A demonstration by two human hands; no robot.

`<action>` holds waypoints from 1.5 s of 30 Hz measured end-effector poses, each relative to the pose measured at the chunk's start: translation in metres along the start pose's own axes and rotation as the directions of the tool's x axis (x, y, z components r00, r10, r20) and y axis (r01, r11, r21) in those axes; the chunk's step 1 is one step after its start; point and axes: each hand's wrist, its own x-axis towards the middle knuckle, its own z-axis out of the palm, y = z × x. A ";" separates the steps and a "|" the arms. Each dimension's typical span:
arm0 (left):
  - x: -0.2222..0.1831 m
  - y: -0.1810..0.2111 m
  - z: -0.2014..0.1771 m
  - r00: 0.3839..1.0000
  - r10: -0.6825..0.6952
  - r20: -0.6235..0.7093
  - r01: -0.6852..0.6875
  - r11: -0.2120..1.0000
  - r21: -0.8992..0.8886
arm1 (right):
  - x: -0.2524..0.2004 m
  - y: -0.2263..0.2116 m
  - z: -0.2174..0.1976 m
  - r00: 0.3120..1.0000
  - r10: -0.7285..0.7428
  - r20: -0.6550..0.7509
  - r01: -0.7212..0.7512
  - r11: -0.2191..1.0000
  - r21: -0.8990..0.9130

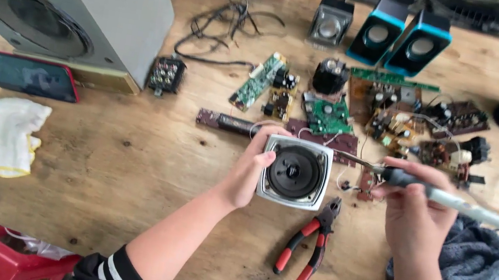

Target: Soldering wires or components on a small speaker driver at a workbench.

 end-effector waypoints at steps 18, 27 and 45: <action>-0.003 0.009 0.004 0.998 0.069 0.009 -0.069 0.997 0.026 | -0.016 -0.011 0.023 0.889 -0.425 0.168 0.457 0.804 -0.381; -0.004 -0.019 -0.001 0.994 0.106 -0.015 -0.107 0.989 -0.105 | -0.016 0.001 0.022 0.826 -0.499 0.264 0.559 0.657 -0.506; -0.003 0.001 0.001 0.999 0.030 -0.029 -0.030 0.999 0.011 | -0.033 -0.009 0.028 0.853 -0.379 0.359 0.522 0.639 -0.566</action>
